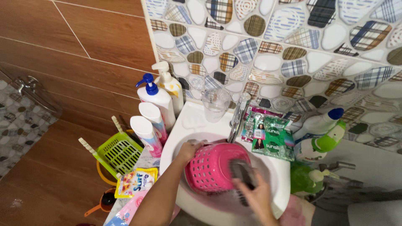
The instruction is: The person washes several sachets and a small pink plastic basket in a bathroom sink, rubbing them by hand under water and soap.
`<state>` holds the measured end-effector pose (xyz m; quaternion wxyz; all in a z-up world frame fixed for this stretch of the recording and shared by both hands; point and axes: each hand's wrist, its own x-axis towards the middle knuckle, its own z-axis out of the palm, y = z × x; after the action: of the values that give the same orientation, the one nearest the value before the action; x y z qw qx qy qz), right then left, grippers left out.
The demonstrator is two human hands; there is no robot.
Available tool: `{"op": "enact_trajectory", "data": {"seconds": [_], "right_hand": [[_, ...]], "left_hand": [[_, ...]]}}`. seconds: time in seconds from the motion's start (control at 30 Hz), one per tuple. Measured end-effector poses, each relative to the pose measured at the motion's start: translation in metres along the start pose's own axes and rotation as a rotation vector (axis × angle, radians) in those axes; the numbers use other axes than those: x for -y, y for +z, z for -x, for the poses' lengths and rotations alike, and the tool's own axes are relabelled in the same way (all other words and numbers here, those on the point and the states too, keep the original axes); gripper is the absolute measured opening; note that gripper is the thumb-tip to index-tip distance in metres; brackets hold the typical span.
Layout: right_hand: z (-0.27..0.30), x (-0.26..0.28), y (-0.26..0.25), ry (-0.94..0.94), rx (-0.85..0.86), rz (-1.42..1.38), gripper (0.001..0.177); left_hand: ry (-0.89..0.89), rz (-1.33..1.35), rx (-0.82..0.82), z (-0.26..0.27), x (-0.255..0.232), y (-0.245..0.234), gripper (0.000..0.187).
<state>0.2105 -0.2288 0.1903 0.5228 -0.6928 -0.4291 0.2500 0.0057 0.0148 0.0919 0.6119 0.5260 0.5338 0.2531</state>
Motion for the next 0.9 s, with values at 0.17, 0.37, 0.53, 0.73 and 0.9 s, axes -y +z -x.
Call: {"op": "enact_trajectory", "data": {"seconds": [0.17, 0.37, 0.53, 0.73, 0.9], "right_hand": [[-0.033, -0.042, -0.014, -0.075, -0.202, 0.251, 0.060], [-0.036, -0.057, -0.013, 0.149, 0.088, 0.804, 0.091], [-0.051, -0.109, 0.043, -0.643, -0.134, 1.280, 0.084], [-0.059, -0.183, 0.115, 0.491, 0.552, 0.078, 0.062], [-0.083, -0.187, 0.163, 0.069, 0.544, 0.537, 0.060]], "left_hand": [[0.003, 0.027, 0.056, 0.014, -0.014, -0.002, 0.043], [0.088, -0.341, 0.001, 0.046, -0.070, -0.012, 0.056], [0.067, -0.302, -0.077, 0.087, -0.121, -0.022, 0.054], [0.106, -0.357, -0.155, 0.118, -0.156, -0.056, 0.056], [-0.002, 0.040, -0.107, 0.121, -0.161, -0.070, 0.052]]}}
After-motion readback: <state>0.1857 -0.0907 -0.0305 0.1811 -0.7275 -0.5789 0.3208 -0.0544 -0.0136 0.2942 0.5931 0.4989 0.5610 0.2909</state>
